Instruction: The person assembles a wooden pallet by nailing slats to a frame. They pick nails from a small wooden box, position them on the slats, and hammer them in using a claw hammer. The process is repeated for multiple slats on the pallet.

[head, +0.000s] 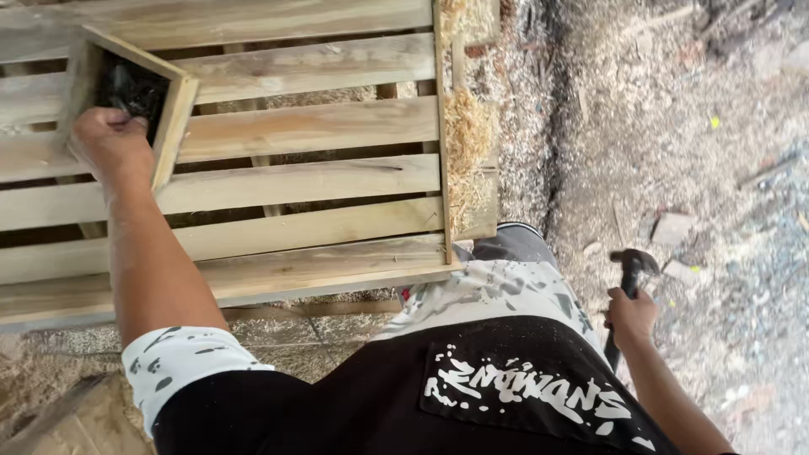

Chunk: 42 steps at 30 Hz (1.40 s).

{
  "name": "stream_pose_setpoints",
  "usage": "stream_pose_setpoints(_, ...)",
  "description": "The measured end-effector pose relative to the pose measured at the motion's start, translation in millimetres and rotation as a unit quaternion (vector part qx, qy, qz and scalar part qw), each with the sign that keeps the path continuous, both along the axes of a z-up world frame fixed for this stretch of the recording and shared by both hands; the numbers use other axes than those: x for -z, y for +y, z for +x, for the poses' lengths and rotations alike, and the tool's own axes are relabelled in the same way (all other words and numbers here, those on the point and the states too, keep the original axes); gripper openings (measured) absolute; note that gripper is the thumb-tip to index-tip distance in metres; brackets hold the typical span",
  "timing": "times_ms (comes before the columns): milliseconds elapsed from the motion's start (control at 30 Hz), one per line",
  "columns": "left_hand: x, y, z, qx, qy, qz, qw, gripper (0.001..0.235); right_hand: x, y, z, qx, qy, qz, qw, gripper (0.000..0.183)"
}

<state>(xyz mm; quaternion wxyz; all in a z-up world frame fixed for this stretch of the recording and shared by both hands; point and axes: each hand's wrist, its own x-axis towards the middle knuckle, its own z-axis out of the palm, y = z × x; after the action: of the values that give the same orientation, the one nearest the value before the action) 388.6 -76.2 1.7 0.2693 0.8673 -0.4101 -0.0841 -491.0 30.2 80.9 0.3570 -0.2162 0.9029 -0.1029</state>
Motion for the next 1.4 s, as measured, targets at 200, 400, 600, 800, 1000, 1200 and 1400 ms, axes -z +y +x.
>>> stream_pose_setpoints(200,-5,-6,-6,-0.017,0.02,0.065,0.998,0.016,0,2,47,-0.087,0.003,0.071,0.994,0.023)
stream_pose_setpoints(400,15,12,4,-0.009,-0.022,-0.031,0.999,0.008,13,-17,55,-0.121,-0.017,0.091,0.988,0.027)
stream_pose_setpoints(600,25,4,3,-0.005,0.018,-0.27,0.963,0.024,10,-28,48,-0.225,0.025,0.006,0.974,0.025)
stream_pose_setpoints(800,24,56,-163,0.038,0.387,-0.263,0.883,0.039,12,-68,76,-0.388,-0.02,-0.202,0.899,0.019)
stream_pose_setpoints(1000,2,103,-273,-0.1,0.3,-0.031,0.948,0.02,44,-193,177,-0.642,0.06,-0.298,0.704,0.024)
stream_pose_setpoints(1200,-17,132,-222,-0.252,0.335,-0.019,0.908,0.028,63,-326,326,-0.738,0.066,-0.284,0.609,0.025)
stream_pose_setpoints(1400,-7,137,-117,-0.393,0.452,-0.127,0.791,0.012,74,-368,411,-0.728,0.089,-0.386,0.56,0.042)
